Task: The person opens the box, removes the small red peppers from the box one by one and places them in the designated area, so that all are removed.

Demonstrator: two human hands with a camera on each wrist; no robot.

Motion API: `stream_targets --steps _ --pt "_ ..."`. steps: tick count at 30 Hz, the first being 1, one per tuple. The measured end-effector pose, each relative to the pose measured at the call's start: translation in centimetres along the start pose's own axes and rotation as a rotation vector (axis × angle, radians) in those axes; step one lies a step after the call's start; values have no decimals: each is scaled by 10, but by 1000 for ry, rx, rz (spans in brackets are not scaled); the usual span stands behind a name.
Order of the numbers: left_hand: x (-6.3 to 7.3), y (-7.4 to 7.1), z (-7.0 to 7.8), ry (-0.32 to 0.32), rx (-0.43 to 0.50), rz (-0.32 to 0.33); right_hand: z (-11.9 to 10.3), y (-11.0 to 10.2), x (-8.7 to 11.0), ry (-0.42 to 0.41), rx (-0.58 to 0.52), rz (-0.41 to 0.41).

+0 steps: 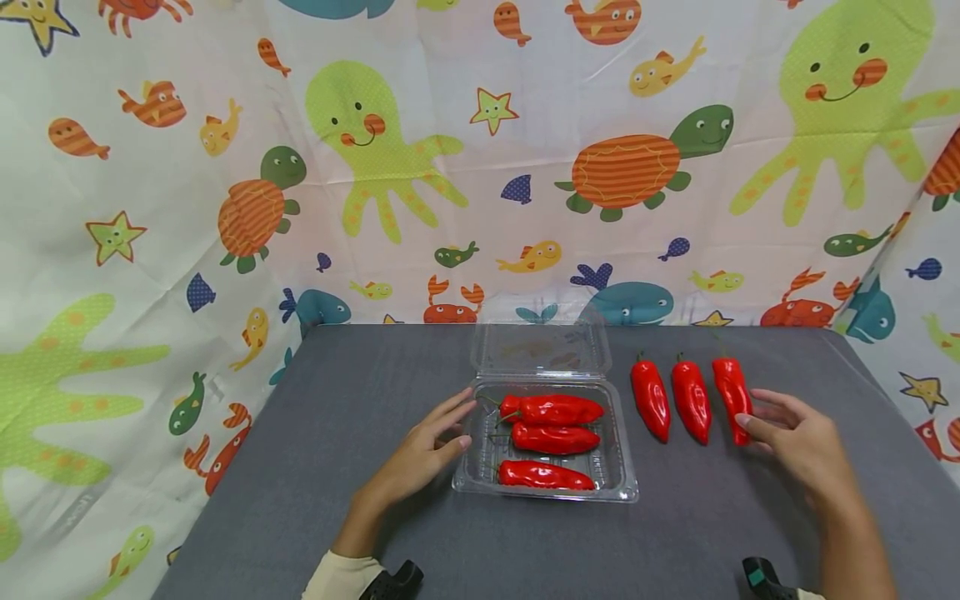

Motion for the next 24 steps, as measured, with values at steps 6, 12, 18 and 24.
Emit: stream_targets --steps 6,12,18,24 --pt "0 1 -1 -14 7 1 6 1 -4 28 -11 -5" --pt "0 1 0 -17 16 2 10 2 -6 52 -7 -2" --pt "0 1 -1 -14 15 4 11 3 -7 51 -5 -4" --pt "0 1 -1 -7 14 -1 12 4 -8 28 28 2"
Point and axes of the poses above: each hand's wrist, its own x-axis away from the middle knuckle, its own y-axis out of the palm, z = x × y, the point moved 6 cm from there along -x, towards the middle knuckle, and after that the axes turned 8 degrees about x, right-handed, at the moved point
